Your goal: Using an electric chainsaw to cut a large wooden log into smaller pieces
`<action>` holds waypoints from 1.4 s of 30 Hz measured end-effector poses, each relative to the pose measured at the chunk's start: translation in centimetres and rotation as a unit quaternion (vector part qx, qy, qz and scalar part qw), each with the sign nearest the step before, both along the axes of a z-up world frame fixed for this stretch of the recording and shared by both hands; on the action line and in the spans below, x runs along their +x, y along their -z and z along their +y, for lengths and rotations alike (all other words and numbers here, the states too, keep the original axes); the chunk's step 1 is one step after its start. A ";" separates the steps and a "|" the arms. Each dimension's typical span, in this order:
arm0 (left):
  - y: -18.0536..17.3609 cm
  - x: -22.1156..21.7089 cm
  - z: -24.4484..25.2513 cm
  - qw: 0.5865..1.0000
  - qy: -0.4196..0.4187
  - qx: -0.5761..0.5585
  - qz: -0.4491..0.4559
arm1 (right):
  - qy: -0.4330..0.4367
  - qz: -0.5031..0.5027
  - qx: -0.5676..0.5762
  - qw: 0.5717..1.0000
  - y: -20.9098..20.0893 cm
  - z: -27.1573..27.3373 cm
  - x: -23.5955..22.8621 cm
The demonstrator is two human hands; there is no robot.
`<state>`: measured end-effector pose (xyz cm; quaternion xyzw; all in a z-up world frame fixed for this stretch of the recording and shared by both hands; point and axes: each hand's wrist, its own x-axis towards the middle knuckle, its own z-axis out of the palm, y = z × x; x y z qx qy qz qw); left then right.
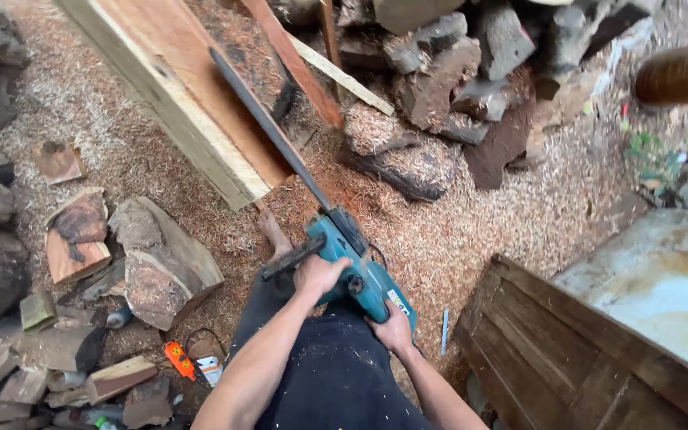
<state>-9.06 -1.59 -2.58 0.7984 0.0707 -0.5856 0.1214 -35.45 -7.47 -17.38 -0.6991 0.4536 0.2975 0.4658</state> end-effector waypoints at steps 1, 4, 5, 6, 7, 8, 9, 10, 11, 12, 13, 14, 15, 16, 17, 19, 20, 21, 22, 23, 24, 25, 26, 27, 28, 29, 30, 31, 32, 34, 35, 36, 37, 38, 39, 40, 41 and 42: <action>1.0 -0.8 0.8 1.000 -0.010 -0.004 -0.006 | -0.010 -0.006 -0.004 1.000 0.0 0.4 -0.7; 2.1 -2.5 3.5 0.996 0.012 0.013 -0.089 | -0.031 -0.053 0.010 0.998 -0.8 1.5 -2.2; 1.2 -2.1 4.2 0.995 0.017 0.012 -0.102 | -0.041 -0.042 0.018 0.998 -1.6 1.7 -1.8; 0.3 -1.8 5.0 0.993 0.022 0.011 -0.114 | -0.051 -0.031 0.025 0.998 -2.4 1.9 -1.4; -0.8 -1.2 5.7 0.993 0.009 0.010 -0.121 | -0.064 -0.038 0.023 0.997 -1.4 2.2 -1.5; -2.0 -0.5 6.4 0.991 0.000 0.004 -0.135 | -0.096 -0.040 -0.002 0.995 -0.3 2.5 -1.6; -3.1 0.0 7.4 0.989 -0.006 -0.002 -0.147 | -0.124 -0.040 -0.027 0.991 0.7 3.2 -2.0; -4.0 0.8 8.6 0.988 -0.014 -0.003 -0.151 | -0.133 -0.044 -0.029 0.990 -2.5 3.6 0.2; -4.9 1.5 9.8 0.989 0.006 -0.007 -0.145 | -0.124 -0.032 -0.011 0.992 -5.9 4.2 2.0; -5.7 2.3 10.9 0.990 0.027 -0.011 -0.138 | -0.115 -0.021 0.007 0.993 -9.2 4.8 3.9; -6.4 2.9 12.0 0.990 0.025 -0.014 -0.140 | -0.117 -0.022 0.003 0.993 -9.2 5.5 4.3; -7.0 3.5 13.1 0.990 0.017 -0.012 -0.143 | -0.152 -0.001 -0.026 0.988 -9.3 6.3 4.6; -7.6 3.9 14.2 0.989 0.008 -0.011 -0.145 | -0.186 0.022 -0.056 0.981 -9.4 6.9 4.7; -7.2 4.3 15.5 0.989 0.005 -0.015 -0.145 | -0.188 0.022 -0.061 0.980 -11.7 7.9 5.9; -6.9 4.9 16.9 0.989 0.016 -0.022 -0.147 | -0.187 0.036 -0.062 0.980 -14.1 9.2 7.2; -6.7 6.0 19.0 0.988 0.030 -0.034 -0.149 | -0.182 0.051 -0.068 0.980 -18.0 11.7 9.1; -6.8 6.5 19.7 0.986 0.035 -0.044 -0.159 | -0.183 0.058 -0.071 0.979 -19.5 12.9 9.9; -6.9 7.0 20.2 0.983 0.042 -0.053 -0.169 | -0.182 0.066 -0.074 0.978 -21.1 13.9 10.6; -7.1 7.4 20.6 0.983 0.045 -0.058 -0.168 | -0.178 0.067 -0.077 0.979 -21.2 14.6 10.8; -7.3 7.7 20.9 0.984 0.049 -0.060 -0.158 | -0.142 0.062 -0.063 0.986 -21.4 15.3 10.8; -7.5 7.9 21.1 0.986 0.053 -0.062 -0.149 | -0.106 0.055 -0.049 0.992 -21.6 15.9 10.8; -7.9 8.3 21.2 0.985 0.055 -0.065 -0.149 | -0.103 0.055 -0.052 0.992 -21.9 16.2 11.0; -8.3 8.5 21.3 0.987 0.059 -0.066 -0.137 | -0.102 0.066 -0.050 0.991 -22.2 16.5 11.2; -8.8 8.8 21.3 0.988 0.062 -0.068 -0.126 | -0.102 0.075 -0.048 0.991 -22.6 16.7 11.4; -9.2 8.8 21.8 0.987 0.065 -0.070 -0.127 | -0.099 0.074 -0.050 0.991 -22.8 17.2 11.5; -9.5 8.7 22.0 0.984 0.073 -0.081 -0.142 | -0.100 0.064 -0.056 0.991 -23.0 17.4 11.6; -9.9 8.6 22.1 0.980 0.081 -0.091 -0.157 | -0.100 0.053 -0.062 0.992 -23.2 17.5 11.6; -10.0 8.6 22.6 0.980 0.081 -0.093 -0.159 | -0.100 0.052 -0.064 0.992 -23.2 17.4 11.5; -10.2 8.6 23.1 0.976 0.066 -0.117 -0.174 | -0.110 0.046 -0.060 0.991 -23.2 17.3 11.4; -10.7 8.2 22.4 0.969 0.057 -0.144 -0.191 | -0.115 0.037 -0.059 0.991 -23.0 16.4 10.9; -10.9 7.7 21.9 0.970 0.063 -0.131 -0.196 | -0.104 0.027 -0.043 0.993 -22.6 15.8 10.7; -11.2 7.2 21.4 0.970 0.070 -0.117 -0.201 | -0.093 0.016 -0.027 0.995 -22.2 15.2 10.4; -11.6 6.7 21.4 0.969 0.069 -0.117 -0.205 | -0.094 0.011 -0.029 0.995 -23.3 15.4 10.4; -12.0 6.2 21.3 0.970 0.064 -0.108 -0.211 | -0.098 0.003 -0.015 0.995 -24.4 15.4 10.4; -12.5 5.8 21.2 0.970 0.059 -0.097 -0.216 | -0.101 -0.006 0.001 0.995 -25.5 15.5 10.4; -12.8 5.7 21.1 0.969 0.060 -0.097 -0.220 | -0.100 -0.010 0.001 0.995 -25.3 15.5 10.4; -13.1 5.5 21.2 0.971 0.060 -0.091 -0.211 | -0.131 -0.005 -0.007 0.991 -25.1 15.6 10.3; -13.4 5.4 21.2 0.974 0.059 -0.085 -0.202 | -0.162 0.000 -0.015 0.987 -24.8 15.7 10.3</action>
